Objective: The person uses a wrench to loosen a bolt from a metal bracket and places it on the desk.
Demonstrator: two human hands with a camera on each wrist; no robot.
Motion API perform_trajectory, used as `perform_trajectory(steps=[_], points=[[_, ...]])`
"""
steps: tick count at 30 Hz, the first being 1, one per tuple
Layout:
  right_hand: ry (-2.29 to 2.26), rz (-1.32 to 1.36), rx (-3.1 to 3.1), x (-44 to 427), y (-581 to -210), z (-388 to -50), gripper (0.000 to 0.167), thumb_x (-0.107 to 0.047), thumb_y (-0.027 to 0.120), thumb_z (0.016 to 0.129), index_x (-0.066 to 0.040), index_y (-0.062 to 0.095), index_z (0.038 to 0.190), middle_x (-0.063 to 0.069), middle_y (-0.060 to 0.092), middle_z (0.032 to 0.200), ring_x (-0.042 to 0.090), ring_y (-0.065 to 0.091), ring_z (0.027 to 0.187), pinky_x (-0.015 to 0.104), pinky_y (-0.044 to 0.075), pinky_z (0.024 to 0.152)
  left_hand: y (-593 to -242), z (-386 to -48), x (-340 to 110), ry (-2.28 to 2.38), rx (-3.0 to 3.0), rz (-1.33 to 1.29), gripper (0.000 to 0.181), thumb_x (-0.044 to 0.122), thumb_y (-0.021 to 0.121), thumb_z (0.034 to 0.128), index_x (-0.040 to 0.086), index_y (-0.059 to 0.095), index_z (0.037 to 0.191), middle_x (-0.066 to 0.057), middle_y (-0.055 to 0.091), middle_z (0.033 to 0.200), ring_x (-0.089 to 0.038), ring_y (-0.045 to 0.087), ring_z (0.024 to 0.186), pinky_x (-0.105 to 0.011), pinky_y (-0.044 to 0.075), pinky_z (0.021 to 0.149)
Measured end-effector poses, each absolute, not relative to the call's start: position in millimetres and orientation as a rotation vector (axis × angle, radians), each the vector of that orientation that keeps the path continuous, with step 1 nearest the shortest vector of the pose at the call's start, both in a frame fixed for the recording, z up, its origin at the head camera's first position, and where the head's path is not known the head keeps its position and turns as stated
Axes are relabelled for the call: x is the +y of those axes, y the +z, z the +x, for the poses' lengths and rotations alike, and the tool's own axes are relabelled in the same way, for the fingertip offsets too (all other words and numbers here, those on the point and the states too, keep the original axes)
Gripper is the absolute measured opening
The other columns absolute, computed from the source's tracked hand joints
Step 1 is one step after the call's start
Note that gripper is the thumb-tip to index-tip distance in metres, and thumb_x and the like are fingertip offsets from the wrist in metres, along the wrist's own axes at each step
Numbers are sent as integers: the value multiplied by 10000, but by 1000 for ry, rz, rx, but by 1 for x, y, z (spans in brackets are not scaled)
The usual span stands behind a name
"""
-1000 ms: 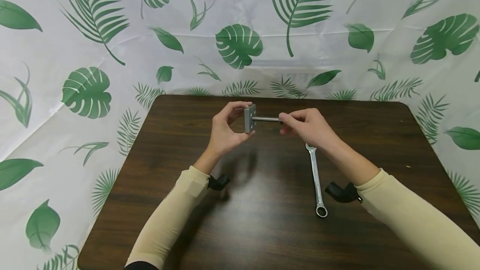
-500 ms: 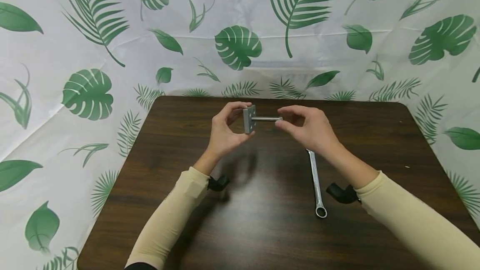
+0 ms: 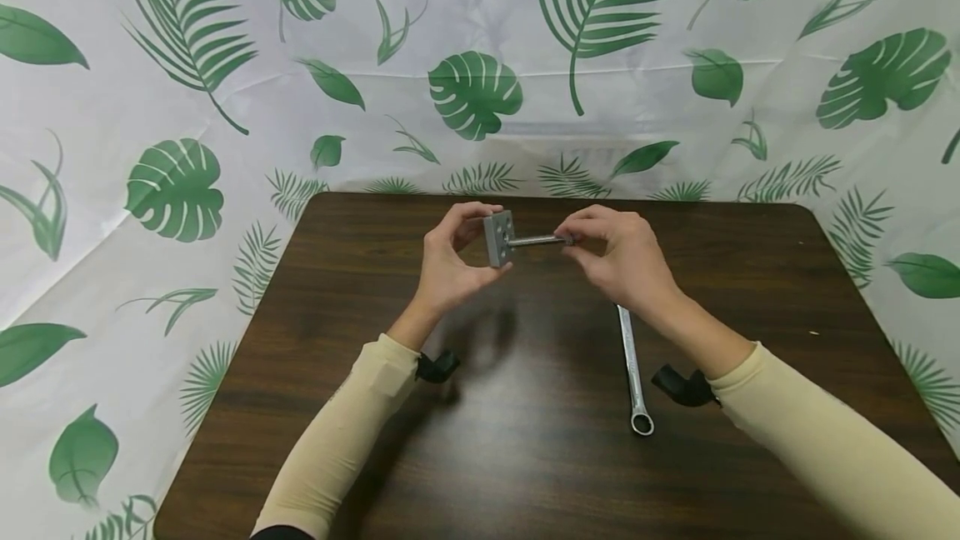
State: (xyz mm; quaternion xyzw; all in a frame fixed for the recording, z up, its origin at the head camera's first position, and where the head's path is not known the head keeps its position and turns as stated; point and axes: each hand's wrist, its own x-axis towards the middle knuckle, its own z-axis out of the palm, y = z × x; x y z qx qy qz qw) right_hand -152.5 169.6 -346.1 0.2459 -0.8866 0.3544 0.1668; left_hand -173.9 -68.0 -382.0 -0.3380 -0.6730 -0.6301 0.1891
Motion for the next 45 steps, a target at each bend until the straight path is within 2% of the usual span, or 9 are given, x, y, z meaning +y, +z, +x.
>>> perform_trajectory(steps=[7, 14, 19, 25, 31, 39, 45], points=[[880, 765, -2462, 172, -353, -154, 197, 11, 804, 780, -101, 773, 939, -14, 713, 954, 154, 633, 803, 375, 487, 747, -381, -176, -69, -1783, -1886, -943, 655, -199, 823, 599, -110, 535, 1181, -290, 620, 1187, -424, 647, 999, -527, 510, 889], [879, 695, -2527, 177, -359, -154, 174, -1, 800, 780, -102, 764, 917, -37, 697, 907, 126, 634, 762, 363, 498, 670, -387, -175, -71, -1803, -1899, -938, 664, -196, 823, 605, -106, 509, 1182, -275, 622, 1196, -386, 659, 996, -517, 518, 877], [871, 655, -2577, 183, -367, -152, 151, -9, 797, 778, -98, 760, 893, -26, 684, 867, 152, 637, 761, 346, 472, 642, -392, -173, -75, -1860, -1980, -930, 736, -183, 826, 623, -78, 472, 1259, -268, 609, 1208, -364, 658, 1006, -510, 527, 858], [845, 600, -2689, 189, -381, -147, 106, -48, 778, 786, -98, 755, 877, -24, 675, 849, 138, 629, 743, 350, 485, 650, -420, -182, -81, -1942, -2144, -909, 735, -138, 844, 644, -41, 534, 1303, -231, 603, 1238, -340, 660, 1039, -437, 535, 878], [872, 491, -2795, 193, -406, -142, 74, -66, 740, 784, -106, 740, 846, -18, 659, 827, 146, 608, 719, 349, 485, 639, -445, -182, -87, -1921, -2401, -897, 686, -74, 860, 673, 37, 572, 1286, -121, 627, 1231, -231, 670, 1056, -346, 526, 898], [868, 295, -2879, 198, -446, -131, 91, -108, 752, 757, -152, 672, 750, 7, 615, 810, 172, 550, 680, 342, 430, 594, -471, -173, -84, -1672, -2729, -771, 655, 44, 881, 700, 106, 570, 1274, -83, 616, 1238, -227, 649, 1101, -365, 528, 894], [917, 214, -2938, 198, -465, -123, 110, -133, 764, 770, -165, 662, 747, -19, 607, 756, 176, 554, 671, 328, 416, 565, -489, -166, -80, -1644, -2789, -740, 653, 60, 887, 696, 120, 567, 1263, -97, 608, 1241, -256, 640, 1117, -365, 523, 904]])
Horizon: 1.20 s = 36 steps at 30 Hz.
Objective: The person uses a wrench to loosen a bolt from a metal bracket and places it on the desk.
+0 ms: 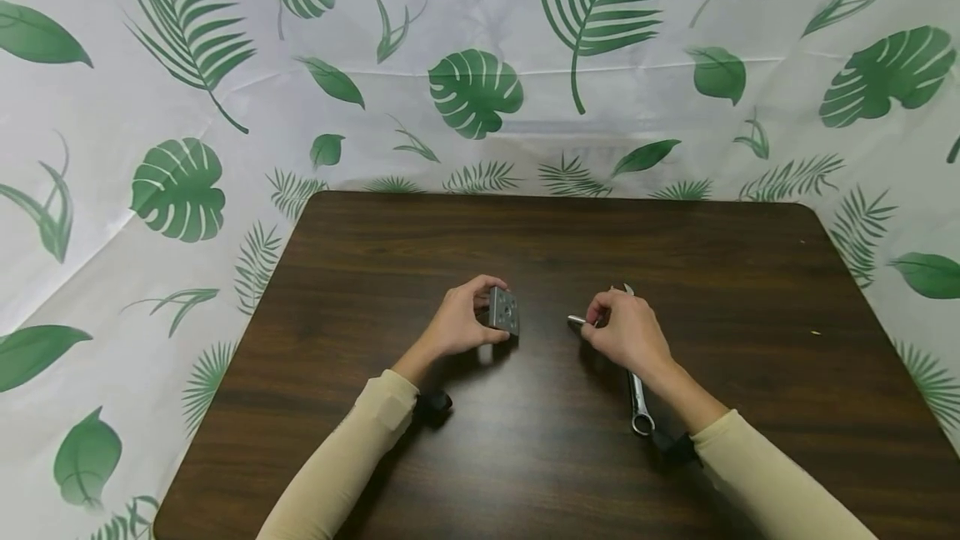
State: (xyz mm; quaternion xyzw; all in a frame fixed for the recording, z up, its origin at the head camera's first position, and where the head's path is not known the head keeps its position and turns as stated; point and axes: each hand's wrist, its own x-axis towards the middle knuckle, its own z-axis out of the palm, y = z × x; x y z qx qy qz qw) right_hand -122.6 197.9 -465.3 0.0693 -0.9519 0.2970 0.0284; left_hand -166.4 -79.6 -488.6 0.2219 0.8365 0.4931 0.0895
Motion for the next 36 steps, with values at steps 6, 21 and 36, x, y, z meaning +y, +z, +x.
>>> perform_trajectory(steps=[6, 21, 36], points=[[929, 73, -2947, 193, -480, -111, 114, -144, 741, 755, -176, 635, 729, -25, 583, 719, 158, 507, 600, 323, 405, 542, -496, -162, -78, 1396, 2504, 641, 672, 62, 887, 698, 117, 551, 1277, -111, 591, 1278, -275, 628, 1139, -387, 517, 917], [777, 113, -2945, 179, -498, -85, 132, -103, 812, 745, -151, 723, 830, 23, 633, 806, 203, 554, 640, 435, 466, 573, -506, -158, -82, 1184, 2654, 699, 681, 184, 905, 693, 114, 573, 1283, -54, 674, 1108, -204, 647, 992, -385, 518, 845], [655, 202, -3017, 176, -492, -82, 222, -142, 836, 735, -145, 768, 946, 43, 633, 889, 258, 619, 723, 457, 496, 579, -502, -151, -80, 693, 2924, 814, 633, 233, 909, 654, 75, 643, 1206, -20, 620, 1072, -150, 575, 831, -320, 500, 747]])
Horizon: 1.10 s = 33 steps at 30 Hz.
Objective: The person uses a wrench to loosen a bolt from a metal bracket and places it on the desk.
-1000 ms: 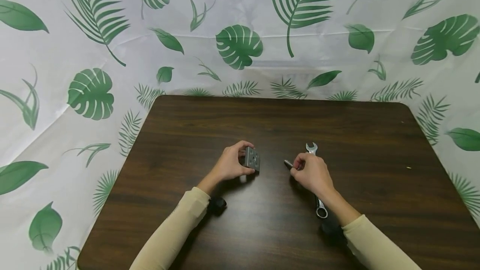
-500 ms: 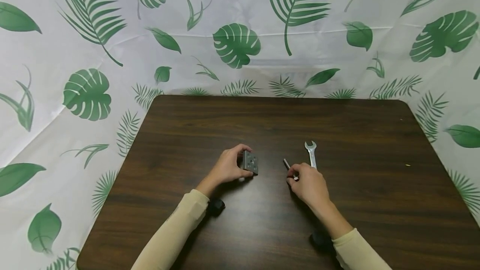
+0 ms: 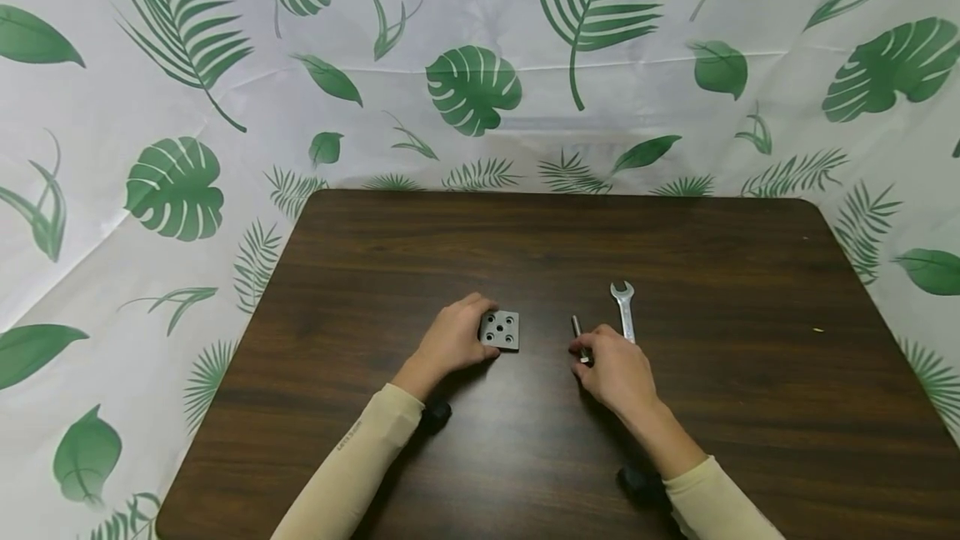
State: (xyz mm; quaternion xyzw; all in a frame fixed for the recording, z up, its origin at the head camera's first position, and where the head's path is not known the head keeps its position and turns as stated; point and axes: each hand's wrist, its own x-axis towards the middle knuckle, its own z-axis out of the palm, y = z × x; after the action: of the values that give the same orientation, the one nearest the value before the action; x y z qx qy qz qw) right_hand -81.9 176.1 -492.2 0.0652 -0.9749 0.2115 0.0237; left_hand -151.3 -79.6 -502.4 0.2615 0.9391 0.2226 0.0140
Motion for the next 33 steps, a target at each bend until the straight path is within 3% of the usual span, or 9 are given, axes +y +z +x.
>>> perform_trajectory(steps=[9, 21, 28, 33], points=[[623, 251, -3023, 175, -493, -81, 246, -152, 837, 744, -139, 775, 982, 33, 638, 931, 252, 630, 753, 434, 502, 585, -503, -148, -81, 669, 2925, 804, 671, 252, 907, 676, 66, 639, 1262, -26, 626, 1087, -153, 582, 839, -338, 508, 768], [623, 268, -3021, 177, -498, -77, 311, -173, 848, 749, -156, 777, 1051, 40, 629, 969, 221, 621, 747, 407, 491, 563, -502, -146, -82, 683, 2910, 789, 680, 241, 901, 693, 54, 628, 1287, -37, 627, 1178, -193, 623, 985, -366, 510, 872], [666, 221, -3056, 180, -496, -77, 490, -203, 859, 736, -138, 718, 1201, 37, 622, 975, 182, 586, 732, 383, 471, 566, -503, -146, -83, 705, 2880, 814, 729, 244, 889, 714, 55, 579, 1346, -50, 611, 1215, -202, 613, 1033, -394, 500, 898], [815, 208, -3070, 185, -492, -79, 629, -190, 856, 747, -55, 616, 1312, 97, 635, 1045, 224, 647, 846, 441, 522, 699, -499, -148, -88, 758, 2782, 835, 879, 283, 893, 715, 54, 461, 1446, -89, 562, 1294, -245, 577, 1131, -437, 477, 942]])
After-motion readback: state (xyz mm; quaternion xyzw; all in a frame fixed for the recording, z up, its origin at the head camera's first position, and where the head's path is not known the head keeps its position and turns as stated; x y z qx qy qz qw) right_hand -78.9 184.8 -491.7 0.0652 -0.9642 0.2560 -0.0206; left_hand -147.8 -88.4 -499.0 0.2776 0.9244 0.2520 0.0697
